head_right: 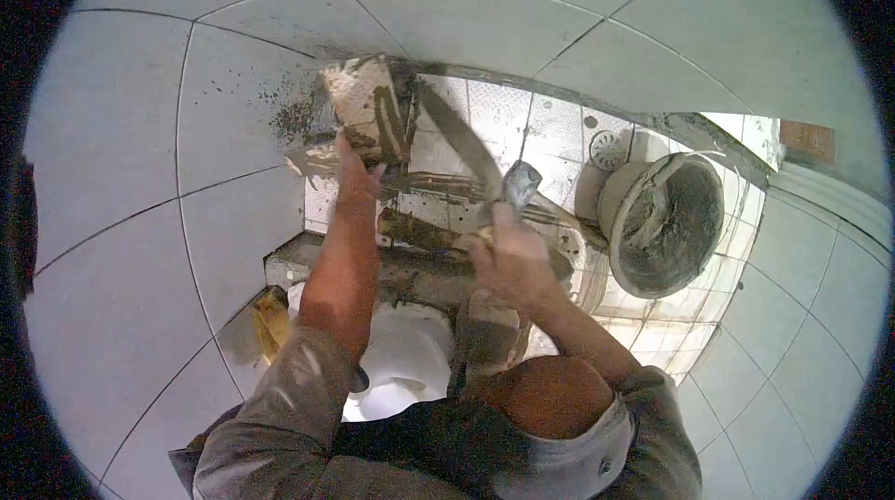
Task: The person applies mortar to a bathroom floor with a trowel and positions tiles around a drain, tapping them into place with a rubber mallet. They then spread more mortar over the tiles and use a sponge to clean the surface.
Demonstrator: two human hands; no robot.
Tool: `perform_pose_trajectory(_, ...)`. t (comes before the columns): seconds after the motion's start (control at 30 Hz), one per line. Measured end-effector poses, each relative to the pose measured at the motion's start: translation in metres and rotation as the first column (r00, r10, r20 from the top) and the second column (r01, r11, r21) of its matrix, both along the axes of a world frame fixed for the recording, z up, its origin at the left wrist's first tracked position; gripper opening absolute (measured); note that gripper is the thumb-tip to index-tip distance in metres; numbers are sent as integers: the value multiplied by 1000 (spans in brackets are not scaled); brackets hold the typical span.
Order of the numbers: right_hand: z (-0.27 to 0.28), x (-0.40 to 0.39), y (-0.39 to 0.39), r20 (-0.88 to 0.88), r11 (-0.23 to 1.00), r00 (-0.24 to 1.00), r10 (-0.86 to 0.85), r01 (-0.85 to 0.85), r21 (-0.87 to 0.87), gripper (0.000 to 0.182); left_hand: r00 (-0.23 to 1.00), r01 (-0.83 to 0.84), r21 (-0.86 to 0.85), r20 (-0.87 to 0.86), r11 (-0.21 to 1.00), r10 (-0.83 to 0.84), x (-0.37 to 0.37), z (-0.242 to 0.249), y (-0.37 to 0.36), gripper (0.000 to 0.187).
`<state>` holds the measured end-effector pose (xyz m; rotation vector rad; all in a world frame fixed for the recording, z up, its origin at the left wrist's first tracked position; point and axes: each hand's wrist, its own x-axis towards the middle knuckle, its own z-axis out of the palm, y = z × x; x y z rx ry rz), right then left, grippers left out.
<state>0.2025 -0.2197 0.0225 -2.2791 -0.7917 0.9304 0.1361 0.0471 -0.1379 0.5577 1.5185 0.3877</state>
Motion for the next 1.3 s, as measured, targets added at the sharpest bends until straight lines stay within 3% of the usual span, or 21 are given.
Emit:
perform_pose_trajectory(0.07,9,12,-24,59,995,994,-95,97,-30,42,1000,15,-53,1,998,-15,-11,6,4,66)
perform_pose_trajectory(0.1,4,14,-43,-1,978,979,-203,203,-47,40,988,76,-43,140,996,-69,-18,14,2,64)
perform_pose_trajectory(0.2,20,19,-111,47,943,945,-324,319,91,29,968,75,-73,245,994,-55,-46,13,3,63)
perform_pose_trajectory(0.27,13,6,-161,-63,737,776,-627,618,274,20,975,45,-41,219,998,-35,-63,16,-7,63)
perform_pose_trajectory(0.33,43,7,-177,-110,583,604,-790,794,171,13,985,-11,-65,170,998,22,-81,11,-11,64)
perform_pose_trajectory(0.47,38,26,-242,-51,570,568,-821,820,-47,22,985,73,-16,160,997,-69,-106,17,-24,62)
perform_pose_trajectory(0.57,24,55,-254,-54,553,588,-807,722,-416,29,979,161,3,129,987,-160,-115,26,-22,63)
perform_pose_trajectory(0.6,6,63,-273,-53,556,591,-805,719,-416,29,979,157,3,129,988,-156,-119,29,-20,63)
perform_pose_trajectory(0.63,-23,72,-295,-28,673,703,-711,668,-317,30,975,220,2,27,975,-220,-123,31,-16,65)
perform_pose_trajectory(0.73,-22,85,-266,40,795,844,-535,519,-313,32,941,297,11,-175,955,-290,-125,51,-9,69)
perform_pose_trajectory(0.77,-23,88,-260,329,797,894,-304,428,-427,31,912,322,16,-272,946,-306,-125,58,-7,71)
perform_pose_trajectory(0.8,-23,90,-250,547,751,837,-4,364,-551,31,918,302,18,-277,953,-285,-129,61,-6,71)
perform_pose_trajectory(0.83,2,90,-203,594,774,799,-95,434,-460,30,898,327,32,-322,944,-300,-133,63,-6,70)
perform_pose_trajectory(0.93,14,83,-98,471,913,808,-354,409,-16,28,903,292,40,-340,956,-262,-131,70,-10,70)
perform_pose_trajectory(0.97,-6,84,-65,408,932,865,-292,352,-80,29,926,226,37,-318,974,-203,-131,73,-12,71)
perform_pose_trajectory(1.0,-5,79,-16,131,947,938,-320,316,50,32,929,211,29,-316,977,-191,-133,75,-14,71)
perform_pose_trajectory(1.07,-87,85,43,22,973,976,-219,216,81,39,971,194,-5,-143,981,-193,-141,76,-15,81)
perform_pose_trajectory(1.1,-104,85,78,88,981,986,-143,130,142,33,973,181,-14,-143,983,-181,-147,71,-16,81)
perform_pose_trajectory(1.2,-183,102,147,-111,987,981,-161,163,3,41,974,191,52,-132,980,-183,-169,41,-16,91)
perform_pose_trajectory(1.27,-217,112,180,29,995,994,-104,104,-12,39,866,273,-34,-428,961,-261,-185,12,-12,98)
perform_pose_trajectory(1.3,-228,116,196,64,988,993,-99,106,-114,38,869,262,-40,-425,964,-253,-181,13,-10,98)
